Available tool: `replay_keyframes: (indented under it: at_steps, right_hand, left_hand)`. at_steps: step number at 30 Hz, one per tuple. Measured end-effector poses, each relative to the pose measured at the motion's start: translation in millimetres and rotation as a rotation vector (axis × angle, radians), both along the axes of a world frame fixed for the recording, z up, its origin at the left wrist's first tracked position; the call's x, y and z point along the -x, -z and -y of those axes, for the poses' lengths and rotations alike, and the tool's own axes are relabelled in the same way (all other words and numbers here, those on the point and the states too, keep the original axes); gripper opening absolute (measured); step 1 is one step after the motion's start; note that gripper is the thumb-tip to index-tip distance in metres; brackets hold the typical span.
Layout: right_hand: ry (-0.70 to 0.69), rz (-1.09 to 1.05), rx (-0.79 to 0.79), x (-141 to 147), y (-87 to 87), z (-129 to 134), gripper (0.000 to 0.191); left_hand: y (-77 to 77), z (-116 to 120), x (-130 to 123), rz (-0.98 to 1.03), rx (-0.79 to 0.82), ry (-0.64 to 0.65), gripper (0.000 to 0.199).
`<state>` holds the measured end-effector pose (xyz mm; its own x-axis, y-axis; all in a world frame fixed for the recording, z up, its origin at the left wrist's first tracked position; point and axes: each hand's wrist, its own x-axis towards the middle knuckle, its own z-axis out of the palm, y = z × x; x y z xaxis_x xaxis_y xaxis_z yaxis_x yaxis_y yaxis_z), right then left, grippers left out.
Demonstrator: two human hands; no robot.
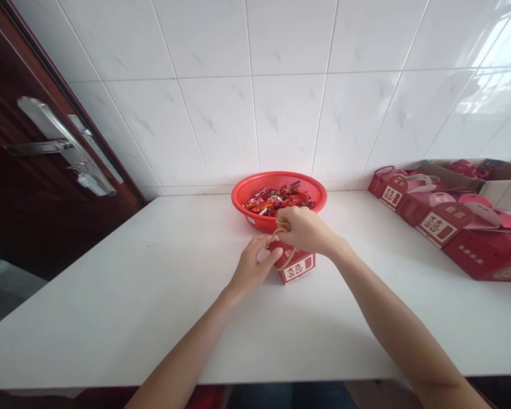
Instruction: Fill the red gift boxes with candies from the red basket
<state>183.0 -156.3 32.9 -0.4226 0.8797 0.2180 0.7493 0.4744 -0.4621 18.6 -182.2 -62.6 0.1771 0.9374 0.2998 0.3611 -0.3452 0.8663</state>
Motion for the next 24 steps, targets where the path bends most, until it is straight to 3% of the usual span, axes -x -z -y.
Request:
replay_keyframes:
  at_steps: [6,24]
  right_hand:
    - [0.142,0.118,-0.075,0.3,-5.6,4.3,0.029]
    - [0.161,0.168,-0.086,-12.7,-20.9,13.5,0.025]
  left_hand:
    - [1.6,-0.4,-3.0,-0.017,0.033,0.003,0.034]
    - [3.8,2.8,-7.1,0.014,0.033,0.03,0.038]
